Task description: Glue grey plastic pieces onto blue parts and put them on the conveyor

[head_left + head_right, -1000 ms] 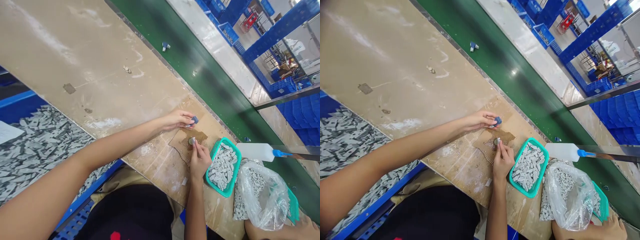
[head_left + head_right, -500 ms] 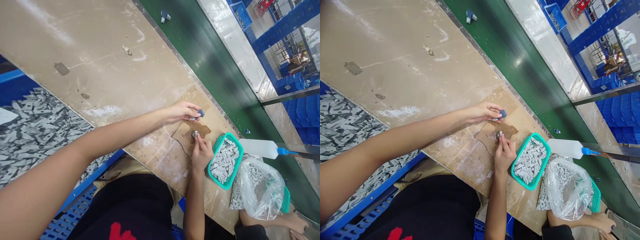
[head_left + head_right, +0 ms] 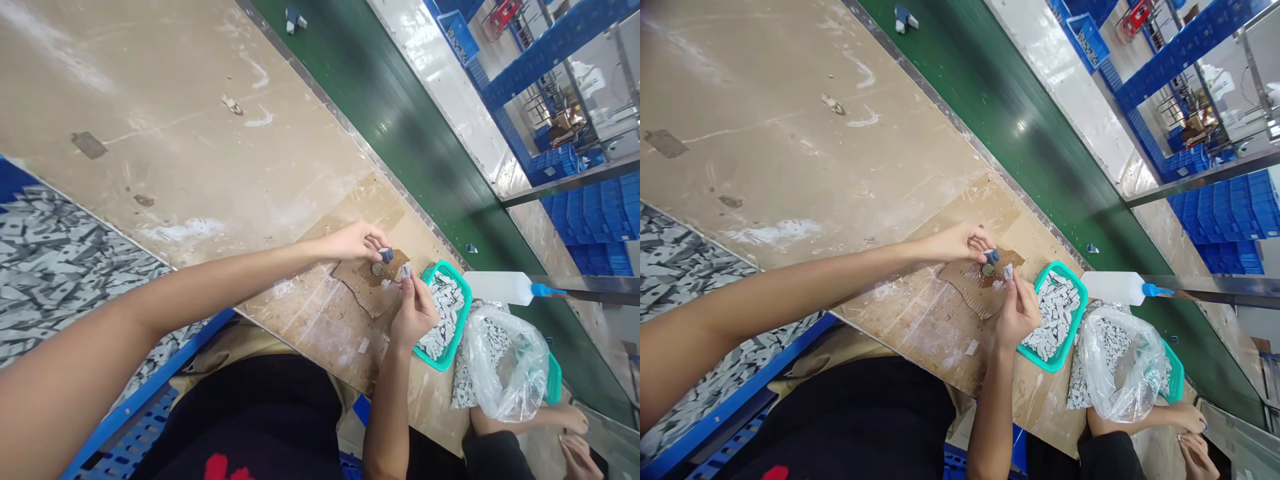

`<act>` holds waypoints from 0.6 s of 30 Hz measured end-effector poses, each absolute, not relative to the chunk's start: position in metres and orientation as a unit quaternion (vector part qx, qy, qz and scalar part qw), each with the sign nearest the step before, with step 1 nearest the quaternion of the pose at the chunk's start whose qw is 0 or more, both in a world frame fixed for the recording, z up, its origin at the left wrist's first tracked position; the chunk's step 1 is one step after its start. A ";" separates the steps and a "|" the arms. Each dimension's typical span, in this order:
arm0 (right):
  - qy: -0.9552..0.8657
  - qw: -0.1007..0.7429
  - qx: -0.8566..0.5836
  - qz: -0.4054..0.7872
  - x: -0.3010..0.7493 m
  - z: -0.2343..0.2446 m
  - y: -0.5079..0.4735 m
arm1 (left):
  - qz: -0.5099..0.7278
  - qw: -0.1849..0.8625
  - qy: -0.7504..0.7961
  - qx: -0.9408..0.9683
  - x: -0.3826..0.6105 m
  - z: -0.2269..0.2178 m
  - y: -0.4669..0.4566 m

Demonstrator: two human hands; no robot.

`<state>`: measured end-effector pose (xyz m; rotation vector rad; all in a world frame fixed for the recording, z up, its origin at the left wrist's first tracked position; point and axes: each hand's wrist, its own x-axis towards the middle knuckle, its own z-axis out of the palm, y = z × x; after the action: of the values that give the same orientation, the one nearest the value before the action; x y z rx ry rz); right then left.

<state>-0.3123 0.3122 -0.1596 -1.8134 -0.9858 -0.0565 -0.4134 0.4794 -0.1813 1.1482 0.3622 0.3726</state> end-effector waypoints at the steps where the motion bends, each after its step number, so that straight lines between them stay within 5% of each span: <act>1: -0.417 0.523 -0.743 -0.020 -0.313 -0.159 0.312 | 0.168 0.811 0.157 0.538 -0.413 -0.182 0.477; 18: -0.501 0.485 -0.714 -0.060 -0.317 -0.158 0.314 | 0.174 0.837 0.108 0.507 -0.412 -0.175 0.462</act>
<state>-0.3167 0.3136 -0.1578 -1.7394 -1.2195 -0.1453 -0.4115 0.4623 -0.1748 1.0736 0.2283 0.3675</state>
